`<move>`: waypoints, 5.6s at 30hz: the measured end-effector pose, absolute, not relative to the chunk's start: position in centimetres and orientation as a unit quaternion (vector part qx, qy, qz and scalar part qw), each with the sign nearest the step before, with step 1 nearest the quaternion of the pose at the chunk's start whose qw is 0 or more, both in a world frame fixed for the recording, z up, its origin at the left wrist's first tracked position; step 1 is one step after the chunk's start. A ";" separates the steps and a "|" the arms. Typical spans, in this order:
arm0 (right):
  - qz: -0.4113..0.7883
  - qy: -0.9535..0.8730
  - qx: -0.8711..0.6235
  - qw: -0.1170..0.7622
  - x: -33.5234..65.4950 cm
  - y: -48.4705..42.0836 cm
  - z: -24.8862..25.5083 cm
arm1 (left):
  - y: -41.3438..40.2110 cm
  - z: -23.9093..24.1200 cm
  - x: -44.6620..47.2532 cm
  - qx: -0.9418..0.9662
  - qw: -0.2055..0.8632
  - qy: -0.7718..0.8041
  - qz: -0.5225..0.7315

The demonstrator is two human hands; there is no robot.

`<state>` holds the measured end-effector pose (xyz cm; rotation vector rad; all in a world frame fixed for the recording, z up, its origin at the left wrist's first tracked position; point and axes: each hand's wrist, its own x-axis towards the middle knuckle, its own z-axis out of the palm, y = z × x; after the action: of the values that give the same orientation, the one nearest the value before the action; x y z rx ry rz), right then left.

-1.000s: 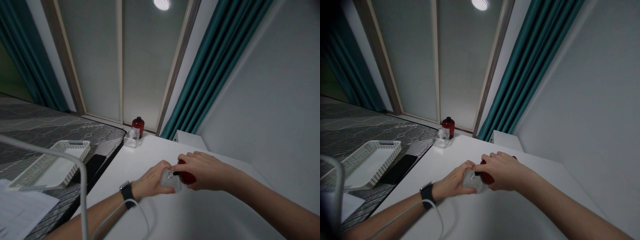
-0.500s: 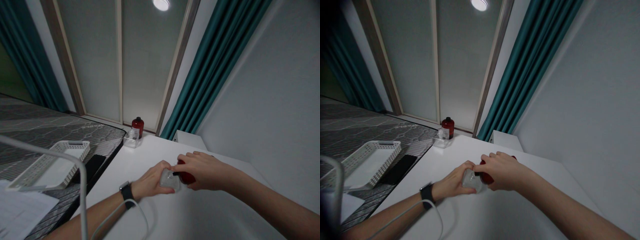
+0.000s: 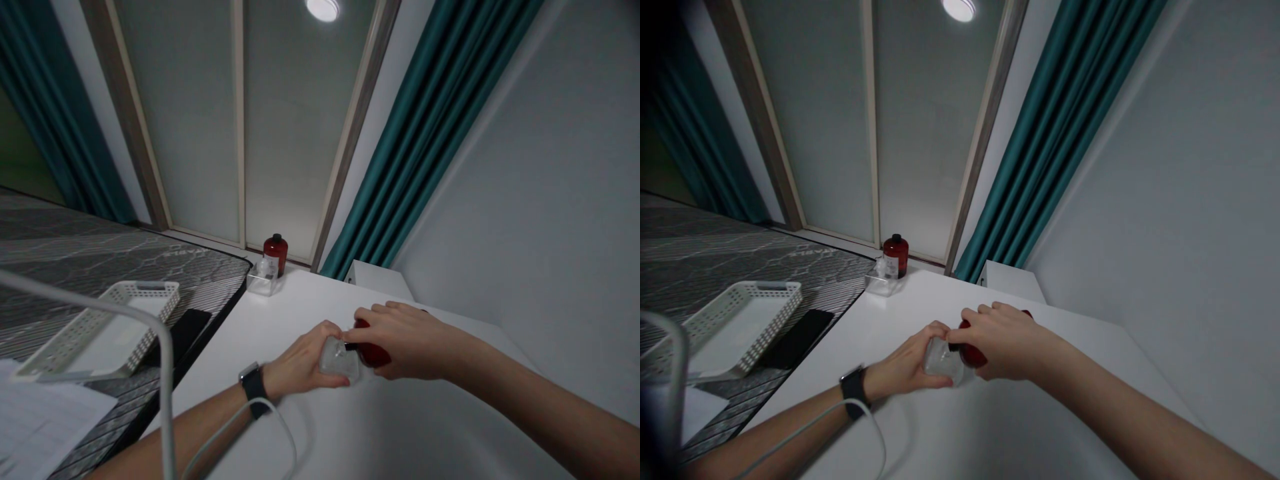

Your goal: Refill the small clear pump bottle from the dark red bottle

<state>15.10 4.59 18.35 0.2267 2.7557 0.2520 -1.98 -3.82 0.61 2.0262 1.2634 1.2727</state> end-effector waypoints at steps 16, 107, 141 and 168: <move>0.074 0.978 0.079 0.177 15.1 4.8 18.3 | -3.9 0.8 -1.8 0.723 0.222 0.460 0.464; -0.180 0.859 0.340 -0.338 18.7 6.5 -0.7 | -3.4 3.3 -5.3 0.784 0.135 0.565 0.221; -0.082 0.893 0.360 -0.257 19.9 6.8 0.0 | -3.3 3.0 -5.1 0.761 0.174 0.575 0.245; -0.283 0.802 0.184 -0.492 18.5 4.4 3.3 | -3.4 2.9 -4.6 0.757 0.202 0.562 0.264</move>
<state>18.47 4.42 3.33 0.8800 3.8452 -1.3564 -4.64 -3.41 2.86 2.1140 1.5695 0.7374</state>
